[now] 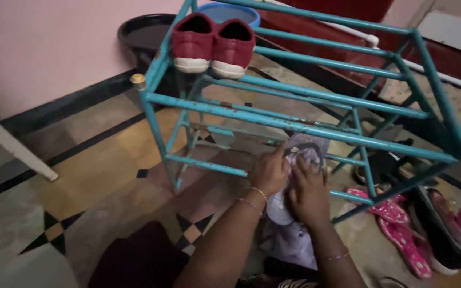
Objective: The person wipes a red shoe with a cloth, places it on a shoe rack, then wipes a grey shoe and places it on the rack. The person continues wiping the grey shoe while holding it.
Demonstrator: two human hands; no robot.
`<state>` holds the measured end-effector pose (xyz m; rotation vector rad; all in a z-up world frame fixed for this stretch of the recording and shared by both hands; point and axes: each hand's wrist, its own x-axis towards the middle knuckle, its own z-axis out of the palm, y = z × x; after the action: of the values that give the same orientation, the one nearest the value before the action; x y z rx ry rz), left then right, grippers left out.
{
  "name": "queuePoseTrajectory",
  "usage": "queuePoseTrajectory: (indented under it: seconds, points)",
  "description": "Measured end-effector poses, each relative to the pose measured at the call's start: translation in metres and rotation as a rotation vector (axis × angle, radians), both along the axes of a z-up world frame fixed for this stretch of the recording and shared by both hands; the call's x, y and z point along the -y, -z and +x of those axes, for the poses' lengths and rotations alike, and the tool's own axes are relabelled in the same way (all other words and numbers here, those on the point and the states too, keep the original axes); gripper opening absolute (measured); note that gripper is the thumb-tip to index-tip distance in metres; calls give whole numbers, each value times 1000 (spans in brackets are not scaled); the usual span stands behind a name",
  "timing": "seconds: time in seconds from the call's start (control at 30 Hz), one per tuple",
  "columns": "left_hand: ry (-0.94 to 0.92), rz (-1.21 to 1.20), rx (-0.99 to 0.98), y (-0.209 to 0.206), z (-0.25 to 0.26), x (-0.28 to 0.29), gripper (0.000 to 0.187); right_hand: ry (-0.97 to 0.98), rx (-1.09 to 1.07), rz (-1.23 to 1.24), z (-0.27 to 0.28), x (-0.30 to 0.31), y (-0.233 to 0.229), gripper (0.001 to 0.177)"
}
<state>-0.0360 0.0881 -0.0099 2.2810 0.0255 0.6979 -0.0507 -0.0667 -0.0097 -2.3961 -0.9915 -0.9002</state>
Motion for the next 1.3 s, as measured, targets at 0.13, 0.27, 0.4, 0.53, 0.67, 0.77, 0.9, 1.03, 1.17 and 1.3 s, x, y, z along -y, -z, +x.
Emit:
queuePoseTrajectory:
  seconds: [0.13, 0.27, 0.4, 0.53, 0.67, 0.77, 0.9, 1.03, 1.17, 1.3]
  points:
    - [32, -28, -52, -3, 4, -3, 55, -172, -80, -40, -6, 11, 6, 47]
    - [-1, -27, -1, 3, 8, -1, 49, -370, -140, 84, -5, 29, 22, 33]
    - [15, 23, 58, 4, 14, 0, 50, -687, -537, 211, 7, 43, 36, 18]
    - [37, 73, 31, -1, 7, -3, 57, -824, -566, 551, 33, 74, 28, 21]
    - [126, 85, 15, -2, 3, -3, 60, -180, -220, 693, 58, 89, 11, 34]
    - [165, 123, 208, 6, 8, 0, 46, -84, -164, 438, 65, 71, 16, 50]
    - [126, 110, 152, 16, 17, 1, 44, -50, -121, 283, 55, 66, 37, 59]
    - [94, 107, 75, 16, 18, 4, 42, 11, -272, 163, 59, 103, 44, 43]
    - [127, 120, 96, 9, 16, 1, 42, 234, -234, 561, 67, 109, 37, 36]
    - [147, 154, 86, 5, 12, 5, 45, 1, 13, 604, 74, 88, 5, 51]
